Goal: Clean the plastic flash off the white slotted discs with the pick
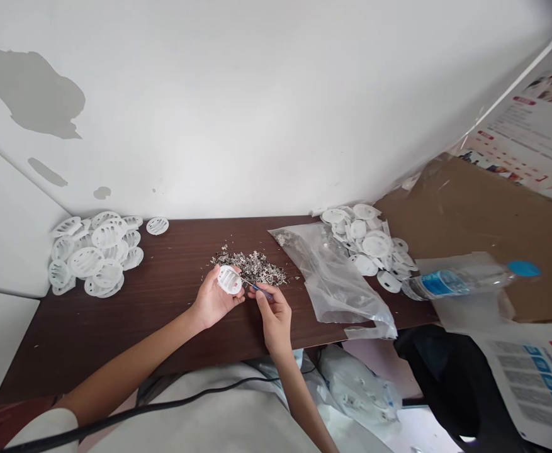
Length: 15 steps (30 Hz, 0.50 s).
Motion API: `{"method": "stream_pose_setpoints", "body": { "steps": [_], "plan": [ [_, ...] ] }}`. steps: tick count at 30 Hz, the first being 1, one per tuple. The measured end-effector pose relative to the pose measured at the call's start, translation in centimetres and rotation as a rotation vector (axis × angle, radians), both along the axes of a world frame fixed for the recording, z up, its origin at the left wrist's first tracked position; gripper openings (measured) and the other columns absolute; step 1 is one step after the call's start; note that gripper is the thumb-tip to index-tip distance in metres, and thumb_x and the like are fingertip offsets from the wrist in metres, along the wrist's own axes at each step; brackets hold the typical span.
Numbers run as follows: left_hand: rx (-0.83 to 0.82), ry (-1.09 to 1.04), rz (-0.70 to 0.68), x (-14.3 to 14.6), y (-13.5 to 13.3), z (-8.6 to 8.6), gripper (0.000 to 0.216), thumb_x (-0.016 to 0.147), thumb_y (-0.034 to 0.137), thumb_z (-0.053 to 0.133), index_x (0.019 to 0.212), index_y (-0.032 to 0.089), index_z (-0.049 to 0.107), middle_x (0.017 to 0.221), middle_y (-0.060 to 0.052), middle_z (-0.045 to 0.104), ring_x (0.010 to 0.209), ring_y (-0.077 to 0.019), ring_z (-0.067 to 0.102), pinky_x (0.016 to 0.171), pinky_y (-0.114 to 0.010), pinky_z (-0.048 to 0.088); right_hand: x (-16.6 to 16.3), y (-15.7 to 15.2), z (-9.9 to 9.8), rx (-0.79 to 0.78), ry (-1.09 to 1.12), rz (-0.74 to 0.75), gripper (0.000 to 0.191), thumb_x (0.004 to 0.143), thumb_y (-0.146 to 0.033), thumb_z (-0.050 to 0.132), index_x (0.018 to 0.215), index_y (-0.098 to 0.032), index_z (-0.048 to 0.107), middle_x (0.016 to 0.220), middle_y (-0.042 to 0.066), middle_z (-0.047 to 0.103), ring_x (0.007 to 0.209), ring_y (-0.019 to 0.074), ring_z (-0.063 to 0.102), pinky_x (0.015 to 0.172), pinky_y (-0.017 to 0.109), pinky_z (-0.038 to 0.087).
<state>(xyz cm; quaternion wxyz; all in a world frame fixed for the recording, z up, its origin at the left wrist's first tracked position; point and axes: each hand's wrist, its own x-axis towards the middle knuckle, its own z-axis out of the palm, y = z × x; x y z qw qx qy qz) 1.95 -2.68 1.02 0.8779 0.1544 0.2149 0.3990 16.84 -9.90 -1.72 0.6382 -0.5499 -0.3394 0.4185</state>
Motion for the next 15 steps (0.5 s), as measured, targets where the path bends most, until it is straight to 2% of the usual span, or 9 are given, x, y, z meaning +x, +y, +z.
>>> {"method": "stream_pose_setpoints", "body": {
  "steps": [15],
  "plan": [
    [0.031, 0.010, 0.000, -0.05, -0.04, 0.29, 0.043, 0.085, 0.058, 0.073, 0.099, 0.017, 0.070, 0.072, -0.003, 0.064, 0.066, -0.0182, 0.062, 0.071, -0.032, 0.052, -0.26, -0.10, 0.11, 0.003, -0.027, -0.002, 0.031, 0.090, -0.049, 0.075, 0.108, -0.024, 0.076, 0.102, 0.008, 0.079, 0.094, 0.0261, 0.076, 0.094, 0.044, 0.059]
  ]
}}
